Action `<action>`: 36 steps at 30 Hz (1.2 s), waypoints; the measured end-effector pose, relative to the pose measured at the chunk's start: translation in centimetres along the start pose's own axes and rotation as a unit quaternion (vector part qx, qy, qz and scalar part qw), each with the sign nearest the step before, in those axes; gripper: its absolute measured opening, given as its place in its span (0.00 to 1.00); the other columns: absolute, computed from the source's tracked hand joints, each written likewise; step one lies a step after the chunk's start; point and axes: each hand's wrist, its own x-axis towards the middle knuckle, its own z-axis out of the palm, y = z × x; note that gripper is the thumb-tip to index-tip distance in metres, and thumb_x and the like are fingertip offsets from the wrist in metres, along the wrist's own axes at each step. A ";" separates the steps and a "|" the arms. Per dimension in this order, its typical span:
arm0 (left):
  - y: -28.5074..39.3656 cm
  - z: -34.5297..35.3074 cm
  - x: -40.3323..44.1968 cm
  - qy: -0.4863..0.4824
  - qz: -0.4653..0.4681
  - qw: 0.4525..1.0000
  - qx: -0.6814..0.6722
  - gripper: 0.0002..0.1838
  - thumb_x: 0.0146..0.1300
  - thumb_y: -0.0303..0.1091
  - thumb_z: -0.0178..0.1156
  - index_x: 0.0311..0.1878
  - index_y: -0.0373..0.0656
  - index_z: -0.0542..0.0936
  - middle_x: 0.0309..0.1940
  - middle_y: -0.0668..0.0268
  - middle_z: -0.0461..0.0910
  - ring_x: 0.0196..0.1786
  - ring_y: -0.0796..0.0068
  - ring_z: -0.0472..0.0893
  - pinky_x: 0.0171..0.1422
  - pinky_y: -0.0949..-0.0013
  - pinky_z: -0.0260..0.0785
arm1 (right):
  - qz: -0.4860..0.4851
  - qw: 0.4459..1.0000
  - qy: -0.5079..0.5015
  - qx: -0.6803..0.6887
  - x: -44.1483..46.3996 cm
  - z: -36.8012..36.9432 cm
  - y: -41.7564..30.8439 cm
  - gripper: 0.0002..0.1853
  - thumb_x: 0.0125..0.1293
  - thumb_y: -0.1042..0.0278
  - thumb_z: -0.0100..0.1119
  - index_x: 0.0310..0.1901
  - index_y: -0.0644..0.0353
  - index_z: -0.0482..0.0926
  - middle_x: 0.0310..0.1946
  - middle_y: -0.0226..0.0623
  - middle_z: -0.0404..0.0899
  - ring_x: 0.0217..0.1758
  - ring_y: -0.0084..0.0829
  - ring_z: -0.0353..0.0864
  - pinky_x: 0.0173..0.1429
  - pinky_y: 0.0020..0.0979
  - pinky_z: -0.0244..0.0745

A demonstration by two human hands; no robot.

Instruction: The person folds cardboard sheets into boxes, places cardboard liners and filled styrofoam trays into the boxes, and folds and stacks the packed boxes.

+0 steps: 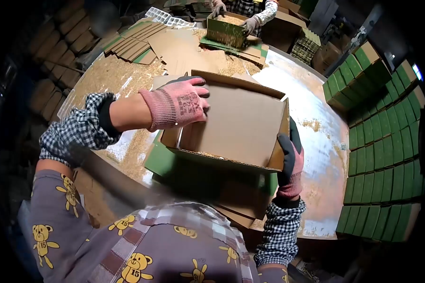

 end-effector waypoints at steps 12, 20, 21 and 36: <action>1.6 -0.4 3.3 0.016 -0.076 0.876 -0.476 0.23 0.59 0.33 0.60 0.60 0.46 0.75 0.61 0.55 0.73 0.64 0.55 0.72 0.69 0.58 0.66 | -0.092 0.974 -0.066 -0.197 0.5 -0.7 1.5 0.26 0.70 0.61 0.48 0.65 0.68 0.67 0.67 0.51 0.66 0.67 0.42 0.70 0.70 0.37 0.64; 8.9 14.1 1.5 0.339 -0.523 0.558 -0.548 0.30 0.68 0.43 0.59 0.65 0.33 0.66 0.62 0.56 0.70 0.65 0.66 0.69 0.66 0.72 0.62 | 0.217 0.950 -0.102 -0.197 -0.9 2.7 8.7 0.50 0.54 0.53 0.71 0.72 0.62 0.54 0.66 0.56 0.61 0.71 0.52 0.60 0.73 0.40 0.59; 8.0 8.9 1.0 0.272 -0.470 0.469 -0.697 0.25 0.69 0.43 0.59 0.61 0.34 0.71 0.54 0.59 0.76 0.55 0.68 0.78 0.54 0.71 0.73 | 0.157 0.979 -0.090 -0.095 -1.6 3.2 9.6 0.50 0.54 0.52 0.71 0.73 0.61 0.53 0.66 0.58 0.61 0.72 0.52 0.59 0.74 0.41 0.58; 13.3 -2.0 28.2 0.125 -0.133 0.463 -0.868 0.21 0.73 0.34 0.51 0.65 0.36 0.69 0.63 0.60 0.73 0.65 0.71 0.72 0.72 0.67 0.63 | 0.272 0.888 0.370 0.008 -10.3 -21.2 23.6 0.28 0.70 0.56 0.49 0.68 0.58 0.64 0.68 0.43 0.66 0.68 0.34 0.67 0.70 0.35 0.63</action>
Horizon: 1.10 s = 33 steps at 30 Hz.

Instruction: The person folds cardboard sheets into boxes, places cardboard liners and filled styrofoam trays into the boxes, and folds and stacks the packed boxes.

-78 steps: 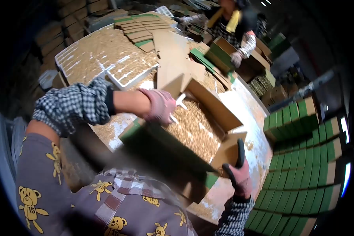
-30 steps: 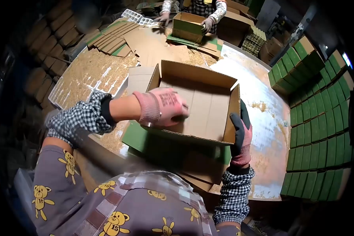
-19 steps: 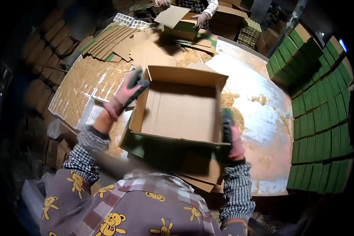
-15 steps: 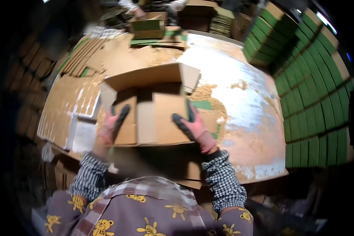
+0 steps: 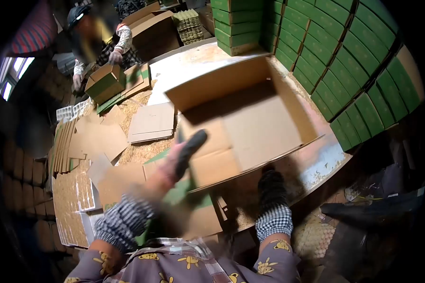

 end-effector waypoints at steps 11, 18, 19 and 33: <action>-10.0 12.8 2.5 -0.166 -0.322 0.919 0.157 0.37 0.55 0.68 0.61 0.52 0.43 0.79 0.36 0.62 0.82 0.38 0.68 0.77 0.51 0.63 0.70 | -0.128 0.707 -0.421 -0.554 -25.9 -1.9 7.2 0.30 0.51 0.54 0.62 0.58 0.56 0.78 0.65 0.48 0.68 0.73 0.41 0.60 0.75 0.39 0.57; -15.4 -11.2 -16.7 0.433 0.067 0.694 0.571 0.38 0.57 0.44 0.63 0.71 0.45 0.64 0.73 0.50 0.57 0.74 0.50 0.58 0.78 0.56 0.46 | 0.066 0.978 -0.143 0.135 -20.9 -2.1 -1.3 0.21 0.69 0.66 0.56 0.60 0.65 0.73 0.46 0.36 0.82 0.46 0.26 0.80 0.51 0.25 0.74; -12.8 -9.7 -17.6 0.383 -0.015 0.692 0.612 0.40 0.57 0.48 0.62 0.72 0.46 0.63 0.74 0.49 0.54 0.75 0.44 0.53 0.78 0.50 0.40 | 0.046 0.979 -0.178 0.090 -19.4 0.9 -4.8 0.21 0.68 0.67 0.57 0.61 0.65 0.72 0.47 0.36 0.81 0.47 0.26 0.80 0.52 0.26 0.74; 13.5 -19.8 -36.7 0.145 0.309 0.744 0.574 0.22 0.39 0.34 0.73 0.42 0.47 0.81 0.38 0.59 0.80 0.43 0.59 0.81 0.47 0.58 0.73 | -0.309 0.946 0.000 0.099 -26.7 1.1 -27.6 0.23 0.66 0.73 0.53 0.63 0.63 0.69 0.55 0.35 0.75 0.56 0.29 0.74 0.59 0.33 0.71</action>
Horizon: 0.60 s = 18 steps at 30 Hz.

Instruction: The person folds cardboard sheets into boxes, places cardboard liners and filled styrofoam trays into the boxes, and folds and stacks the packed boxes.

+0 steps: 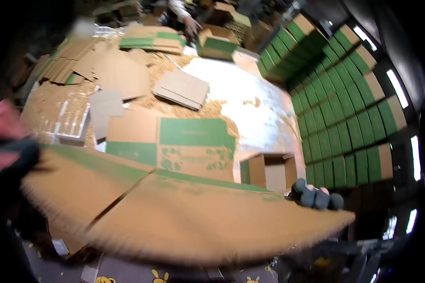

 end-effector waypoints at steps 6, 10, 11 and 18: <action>-0.3 4.3 -3.6 -0.079 -0.049 0.992 -0.087 0.21 0.39 0.35 0.73 0.41 0.46 0.80 0.37 0.60 0.80 0.40 0.60 0.80 0.43 0.59 0.72 | -0.059 0.991 0.073 -0.090 -1.1 -5.6 -5.5 0.23 0.68 0.66 0.51 0.63 0.63 0.69 0.54 0.37 0.76 0.55 0.31 0.75 0.59 0.35 0.71; -0.3 5.0 -3.5 -0.094 -0.053 0.989 -0.104 0.21 0.40 0.36 0.72 0.41 0.46 0.80 0.36 0.61 0.80 0.38 0.61 0.80 0.41 0.59 0.71 | -0.065 0.986 0.100 -0.117 -2.2 -7.1 -6.7 0.24 0.69 0.62 0.50 0.63 0.63 0.69 0.53 0.38 0.76 0.55 0.33 0.75 0.59 0.36 0.71; -0.2 5.0 -3.5 -0.098 -0.051 0.988 -0.105 0.21 0.40 0.36 0.72 0.41 0.46 0.79 0.36 0.61 0.80 0.37 0.61 0.80 0.40 0.59 0.71 | -0.063 0.986 0.101 -0.120 -2.3 -7.5 -6.6 0.24 0.69 0.60 0.50 0.63 0.63 0.68 0.53 0.38 0.76 0.55 0.33 0.75 0.59 0.36 0.71; 1.2 3.5 -3.2 -0.106 -0.024 0.992 -0.060 0.20 0.41 0.38 0.71 0.39 0.45 0.78 0.34 0.62 0.80 0.34 0.62 0.80 0.36 0.60 0.70 | -0.043 0.992 0.070 -0.092 -1.7 -6.3 -4.0 0.26 0.71 0.53 0.47 0.63 0.64 0.68 0.51 0.40 0.77 0.54 0.35 0.76 0.60 0.38 0.71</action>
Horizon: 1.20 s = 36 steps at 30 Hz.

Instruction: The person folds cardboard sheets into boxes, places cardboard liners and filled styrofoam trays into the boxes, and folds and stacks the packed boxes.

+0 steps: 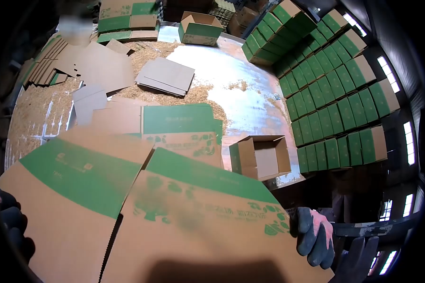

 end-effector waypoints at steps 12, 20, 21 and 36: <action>-1.3 1.1 5.5 -0.281 0.068 0.900 -0.326 0.32 0.47 0.46 0.77 0.51 0.41 0.75 0.42 0.63 0.78 0.40 0.68 0.80 0.44 0.68 0.73 | 0.154 0.940 -0.279 0.124 0.2 19.2 6.8 0.22 0.68 0.60 0.57 0.57 0.67 0.70 0.51 0.43 0.75 0.56 0.34 0.74 0.65 0.36 0.64; -1.3 -1.5 5.7 0.192 -0.235 0.852 -0.426 0.18 0.62 0.34 0.62 0.53 0.36 0.76 0.33 0.73 0.75 0.35 0.84 0.74 0.40 0.79 0.66 | 0.265 0.785 -0.445 0.339 3.2 22.9 2.4 0.40 0.49 0.66 0.61 0.67 0.66 0.62 0.58 0.48 0.72 0.61 0.43 0.72 0.67 0.40 0.65; -0.4 1.0 6.3 0.269 -0.150 0.808 -0.502 0.18 0.60 0.31 0.61 0.54 0.39 0.76 0.41 0.66 0.75 0.41 0.76 0.76 0.47 0.72 0.68 | 0.262 0.789 -0.446 0.331 2.1 23.7 1.4 0.47 0.45 0.64 0.63 0.70 0.68 0.57 0.58 0.48 0.72 0.62 0.44 0.71 0.69 0.41 0.64; -11.0 10.5 4.5 0.103 -0.226 0.884 -0.395 0.44 0.60 0.47 0.66 0.73 0.38 0.57 0.70 0.54 0.58 0.72 0.61 0.60 0.75 0.66 0.50 | -0.272 0.695 -0.586 -0.317 -2.8 25.9 -0.4 0.53 0.37 0.49 0.75 0.66 0.65 0.62 0.66 0.53 0.62 0.70 0.53 0.59 0.73 0.55 0.49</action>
